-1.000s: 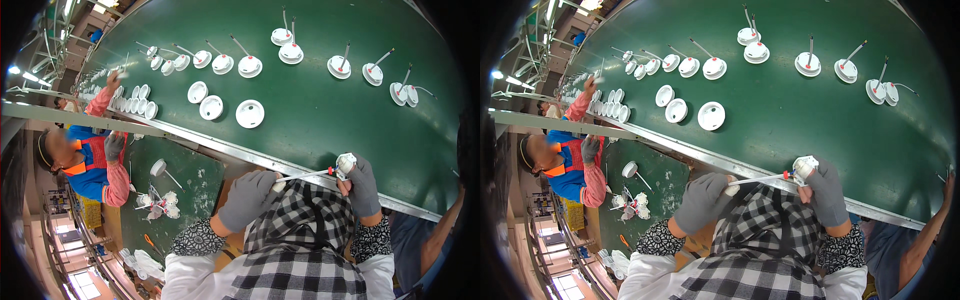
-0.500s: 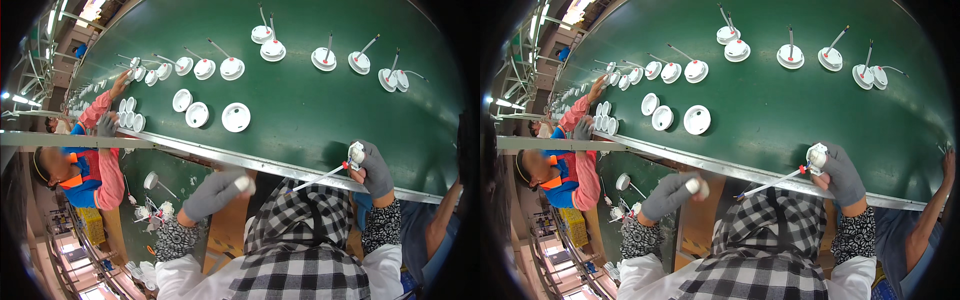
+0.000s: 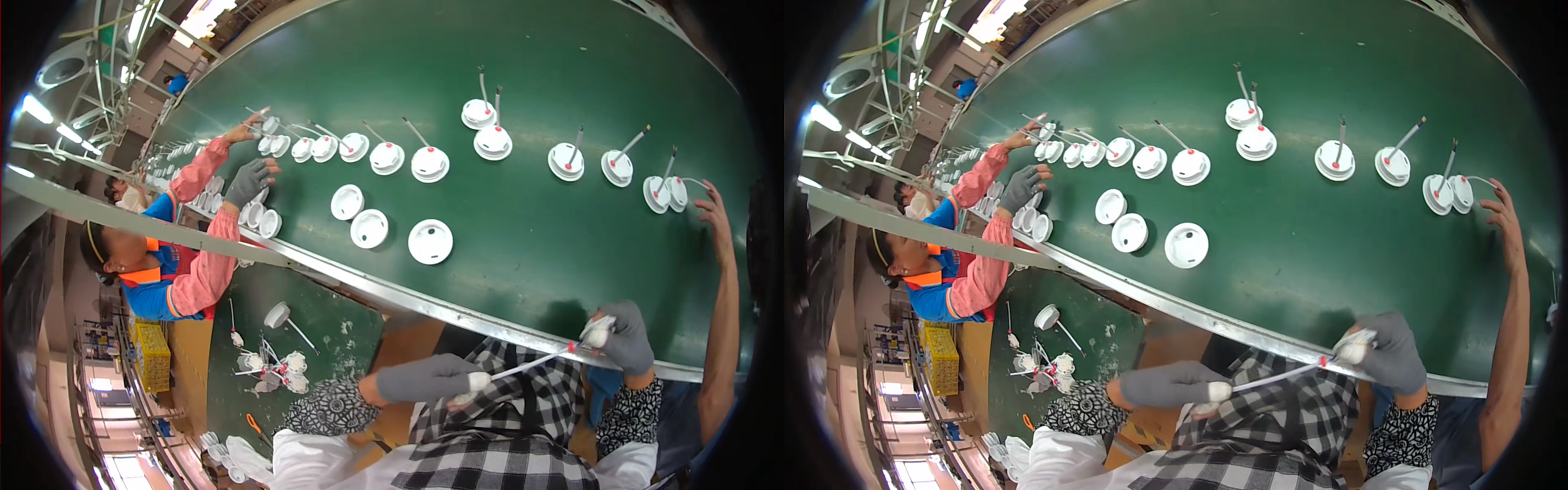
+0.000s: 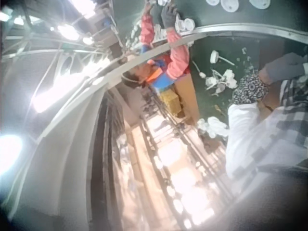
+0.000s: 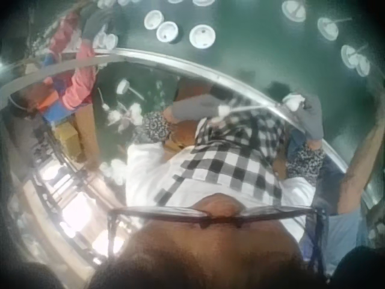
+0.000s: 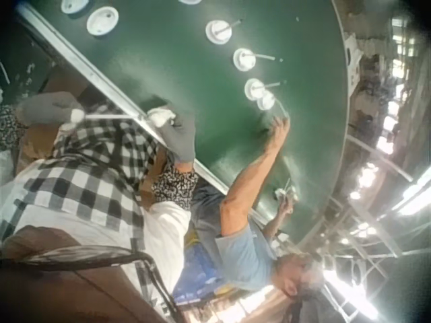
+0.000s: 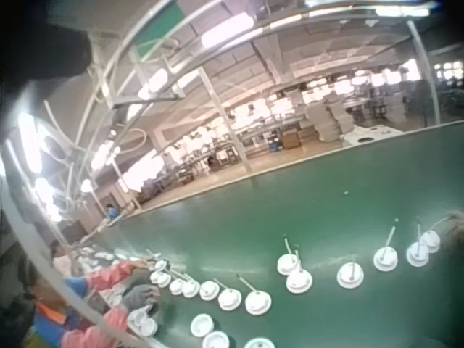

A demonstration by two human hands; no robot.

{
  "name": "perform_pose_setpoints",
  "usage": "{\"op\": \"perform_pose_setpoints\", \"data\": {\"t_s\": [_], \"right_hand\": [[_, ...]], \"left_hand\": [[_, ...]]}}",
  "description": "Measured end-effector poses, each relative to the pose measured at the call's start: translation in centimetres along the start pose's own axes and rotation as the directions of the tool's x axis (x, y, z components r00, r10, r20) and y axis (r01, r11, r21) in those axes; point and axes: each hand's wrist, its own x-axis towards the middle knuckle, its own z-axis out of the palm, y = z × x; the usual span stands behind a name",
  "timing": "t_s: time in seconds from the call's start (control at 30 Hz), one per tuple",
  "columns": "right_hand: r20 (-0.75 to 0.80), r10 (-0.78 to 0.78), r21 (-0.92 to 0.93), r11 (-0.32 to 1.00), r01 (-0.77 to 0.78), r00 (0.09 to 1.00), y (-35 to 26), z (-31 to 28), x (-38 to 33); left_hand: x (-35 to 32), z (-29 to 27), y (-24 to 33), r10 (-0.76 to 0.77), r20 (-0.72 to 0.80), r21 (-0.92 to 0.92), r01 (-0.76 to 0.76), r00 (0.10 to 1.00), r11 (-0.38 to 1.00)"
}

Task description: The person assembles LED light fixtures by inserting circuit boards into plastic housings, pressing the components together by hand, and placing the assembled lights onto the conveyor belt.

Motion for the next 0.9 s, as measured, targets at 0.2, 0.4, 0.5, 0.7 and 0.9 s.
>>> {"op": "perform_pose_setpoints", "data": {"t_s": [0.2, 0.4, 0.5, 0.7, 0.9], "right_hand": [[-0.406, 0.063, 0.447, 0.884, 0.138, 0.912, 1.1, -0.9, 0.4], [-0.183, 0.082, 0.447, 0.895, 0.008, 0.980, 0.5, 2.7, 1.1], [-0.289, 0.103, 0.498, 0.865, 0.058, 0.952, 0.2, 4.3, 1.9], [-0.513, -0.183, 0.381, 0.827, 0.414, 0.838, -2.1, 10.8, 4.5], [-0.574, -0.378, 0.121, 0.839, 0.531, 0.727, -2.9, 12.0, 3.8]], "left_hand": [[-1.1, -8.5, 4.4, 0.732, -0.450, 0.893, 0.272, 0.512, 0.358], [1.7, -12.6, 3.9, 0.560, -0.536, 0.844, 0.385, 0.632, 0.373], [3.0, -10.0, 3.9, 0.695, -0.478, 0.878, 0.301, 0.537, 0.372], [4.9, -0.1, 5.1, 0.764, -0.437, 0.875, 0.027, 0.475, 0.483], [6.4, 3.5, 3.3, 0.590, -0.572, 0.516, -0.310, 0.569, 0.799]]}}
